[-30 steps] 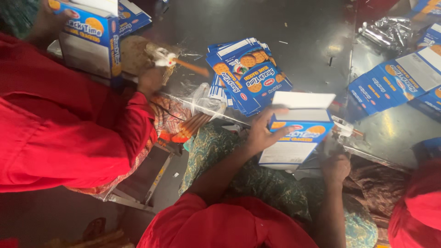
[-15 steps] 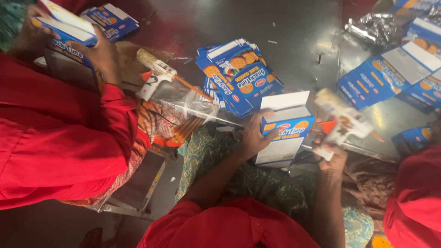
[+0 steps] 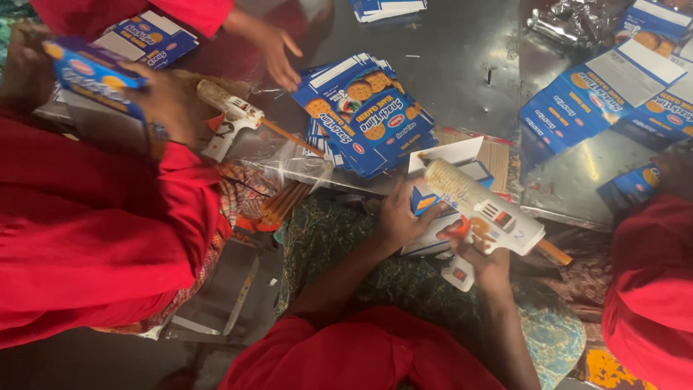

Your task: The person sits on the floor at a metal table and uses a hot glue gun to seal blue and white cardboard boxes. They repeatedly pick up boxes, apply glue to the edges, close the flaps, and place the sealed boxes on the table.

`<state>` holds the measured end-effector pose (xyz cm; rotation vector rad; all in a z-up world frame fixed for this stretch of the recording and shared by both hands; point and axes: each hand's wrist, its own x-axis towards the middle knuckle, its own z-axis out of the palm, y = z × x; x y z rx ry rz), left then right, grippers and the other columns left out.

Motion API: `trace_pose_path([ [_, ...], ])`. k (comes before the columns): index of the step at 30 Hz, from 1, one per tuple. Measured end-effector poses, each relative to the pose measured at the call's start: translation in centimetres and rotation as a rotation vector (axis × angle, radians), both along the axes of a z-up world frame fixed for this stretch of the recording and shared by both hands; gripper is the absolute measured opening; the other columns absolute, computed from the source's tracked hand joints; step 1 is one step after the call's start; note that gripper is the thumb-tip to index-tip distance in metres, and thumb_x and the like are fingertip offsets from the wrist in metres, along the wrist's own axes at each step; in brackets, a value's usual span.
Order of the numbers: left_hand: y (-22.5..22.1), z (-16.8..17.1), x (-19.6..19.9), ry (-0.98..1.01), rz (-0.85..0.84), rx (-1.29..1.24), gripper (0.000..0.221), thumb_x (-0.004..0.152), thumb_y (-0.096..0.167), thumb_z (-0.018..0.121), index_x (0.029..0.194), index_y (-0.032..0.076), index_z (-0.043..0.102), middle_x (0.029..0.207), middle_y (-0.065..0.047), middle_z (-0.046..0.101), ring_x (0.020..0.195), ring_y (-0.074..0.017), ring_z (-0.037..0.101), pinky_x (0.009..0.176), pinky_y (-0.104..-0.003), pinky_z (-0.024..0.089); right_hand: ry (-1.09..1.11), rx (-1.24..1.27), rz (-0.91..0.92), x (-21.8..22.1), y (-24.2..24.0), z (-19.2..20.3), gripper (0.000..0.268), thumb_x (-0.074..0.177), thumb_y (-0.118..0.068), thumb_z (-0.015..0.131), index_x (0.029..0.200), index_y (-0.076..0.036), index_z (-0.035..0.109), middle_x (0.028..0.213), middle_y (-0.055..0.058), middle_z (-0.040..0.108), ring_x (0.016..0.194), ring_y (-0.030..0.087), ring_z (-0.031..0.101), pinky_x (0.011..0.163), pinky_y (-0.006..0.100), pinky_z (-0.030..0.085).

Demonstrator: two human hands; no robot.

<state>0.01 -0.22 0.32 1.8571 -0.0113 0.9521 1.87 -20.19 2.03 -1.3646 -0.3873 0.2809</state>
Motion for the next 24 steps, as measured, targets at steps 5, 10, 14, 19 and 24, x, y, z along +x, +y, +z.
trace_pose_path([
  [5,0.3,0.5,-0.4,-0.126,0.0,0.06,0.056,0.088,0.031,0.084,0.129,0.004,0.057,0.119,-0.02,0.066,0.11,-0.0363,0.068,0.092,-0.044,0.058,-0.018,0.059,-0.171,1.2,-0.1,0.3,0.044,0.083,0.01,0.066,0.125,0.006,0.059,0.105,0.012,0.067,0.095,0.031,0.071,0.086,0.039,0.058],
  [10,0.3,0.8,-0.6,-0.089,-0.003,0.077,0.057,0.088,0.032,0.083,0.13,0.004,0.057,0.12,-0.02,0.066,0.109,-0.0359,0.068,0.09,-0.043,0.057,-0.115,0.053,-0.144,1.8,-1.5,-0.6,0.038,0.086,0.012,0.064,0.122,0.006,0.055,0.103,0.014,0.067,0.089,0.03,0.072,0.081,0.04,0.059],
  [14,0.0,0.6,-0.5,-0.052,-0.007,0.021,0.056,0.086,0.033,0.085,0.128,0.005,0.06,0.111,-0.018,0.066,0.096,-0.0326,0.071,0.081,-0.041,0.059,-0.006,-0.159,-0.077,0.8,-2.0,-0.9,0.045,0.08,0.013,0.062,0.124,0.003,0.057,0.099,0.016,0.068,0.085,0.027,0.071,0.076,0.037,0.059],
  [19,0.2,0.2,-0.5,-0.038,0.047,0.056,0.058,0.086,0.034,0.087,0.128,0.004,0.061,0.106,-0.018,0.065,0.092,-0.0336,0.071,0.077,-0.042,0.058,-0.115,-0.048,-0.211,3.9,-3.2,-1.2,0.029,0.096,0.006,0.062,0.125,0.004,0.059,0.107,0.011,0.063,0.088,0.022,0.066,0.073,0.038,0.06],
  [24,0.4,-0.2,-0.2,-0.105,0.007,0.028,0.052,0.091,0.033,0.083,0.128,0.004,0.061,0.111,-0.02,0.065,0.096,-0.0343,0.073,0.08,-0.041,0.059,-0.036,-0.081,-0.226,12.5,-4.6,-5.0,0.036,0.091,-0.003,0.071,0.125,-0.001,0.061,0.108,0.006,0.065,0.09,0.017,0.067,0.071,0.033,0.055],
])
